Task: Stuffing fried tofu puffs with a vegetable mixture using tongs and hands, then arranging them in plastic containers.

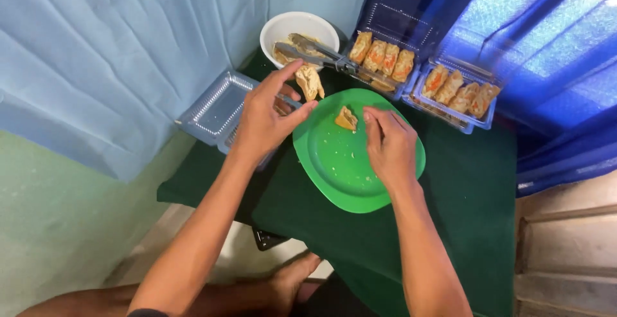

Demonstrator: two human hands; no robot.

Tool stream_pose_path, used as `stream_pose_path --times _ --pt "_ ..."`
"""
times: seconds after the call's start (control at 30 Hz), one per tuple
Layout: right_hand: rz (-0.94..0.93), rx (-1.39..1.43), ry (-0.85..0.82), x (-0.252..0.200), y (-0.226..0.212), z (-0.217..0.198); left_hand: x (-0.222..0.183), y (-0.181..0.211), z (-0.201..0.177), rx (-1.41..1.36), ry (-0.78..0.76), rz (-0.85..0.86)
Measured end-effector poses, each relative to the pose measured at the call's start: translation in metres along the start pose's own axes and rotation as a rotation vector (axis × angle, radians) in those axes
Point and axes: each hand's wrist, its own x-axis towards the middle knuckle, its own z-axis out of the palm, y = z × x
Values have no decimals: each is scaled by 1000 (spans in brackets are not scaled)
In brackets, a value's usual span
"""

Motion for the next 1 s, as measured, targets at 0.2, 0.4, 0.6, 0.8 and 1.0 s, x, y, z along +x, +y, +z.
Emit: stream_pose_path --times 0.2,0.4,0.6,0.8,1.0 --pt "220 -5 -57 -12 7 10 26 -27 -40 -4 24 -132" --pt "76 -54 -260 1 -27 5 13 -43 -82 39 85 -283" --pt "56 135 -373 -2 -34 21 -23 -58 -68 37 256 -341" --pt "135 185 -719 8 -82 9 -20 -45 -69 49 260 -351" --pt "366 -40 -836 -6 -67 16 -20 -54 -60 53 253 -313"
